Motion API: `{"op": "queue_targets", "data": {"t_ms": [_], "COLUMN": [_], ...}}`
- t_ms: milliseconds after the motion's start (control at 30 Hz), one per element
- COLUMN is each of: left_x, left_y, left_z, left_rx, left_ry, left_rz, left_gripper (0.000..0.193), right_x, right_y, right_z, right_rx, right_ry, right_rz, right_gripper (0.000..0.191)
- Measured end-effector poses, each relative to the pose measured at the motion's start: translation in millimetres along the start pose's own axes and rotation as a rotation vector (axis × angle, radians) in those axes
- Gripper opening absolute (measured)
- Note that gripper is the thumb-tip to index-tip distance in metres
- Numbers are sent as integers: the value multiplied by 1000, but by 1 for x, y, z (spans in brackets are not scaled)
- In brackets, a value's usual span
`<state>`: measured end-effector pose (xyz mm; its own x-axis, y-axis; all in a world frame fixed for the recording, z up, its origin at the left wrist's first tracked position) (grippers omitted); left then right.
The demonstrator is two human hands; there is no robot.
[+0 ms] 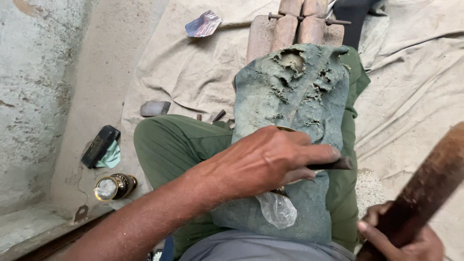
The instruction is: The person sits on the floor and repeatedly strikes a small brass-colored metal object with a hammer and chisel to shape or emboss it. The object is held against a padded support on the lap, and the person adjusts its position between strikes.
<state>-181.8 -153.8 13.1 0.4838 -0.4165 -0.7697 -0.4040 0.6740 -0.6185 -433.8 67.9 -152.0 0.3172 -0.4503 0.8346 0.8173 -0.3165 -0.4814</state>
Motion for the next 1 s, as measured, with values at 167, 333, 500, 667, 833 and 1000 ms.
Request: {"op": "queue_targets", "data": {"t_ms": [167,333,500,667,833,1000], "left_x": [-14,-19,-17,-16,-8,-7], "left_y": [-2,-9,-7,-11,-8,-16], "left_z": [-1,-1,3,15,22,35], "left_rx": [-2,-10,-24,-149,-142,-246], "left_ry": [51,90,66,75,64,143], "left_rz": [-165,-96,-91,-152,-116,-27], "left_gripper": [44,46,41,43,35,31], "right_x": [76,57,81,68,18,56], "right_y": [13,6,-25,-30,-30,-54], "right_z": [-7,-20,-13,-26,-44,-28], "right_rx": [261,641,97,185,492,158], "right_ry": [-184,95,-353,-380,-76,-453], "right_rz": [366,930,629,588,911,755], "right_gripper": [23,36,43,40,34,42]}}
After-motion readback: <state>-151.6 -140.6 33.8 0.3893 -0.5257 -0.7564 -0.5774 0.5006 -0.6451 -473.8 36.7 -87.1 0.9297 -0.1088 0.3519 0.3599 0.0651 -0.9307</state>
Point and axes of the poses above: each hand's wrist, its own z-axis away from the middle knuckle, its own y-axis out of the palm, x = y × z, the point moved 10 cm from there along -z, towards the middle knuckle, and after that the axes turned 15 degrees about -y, right-handed, at the moved point
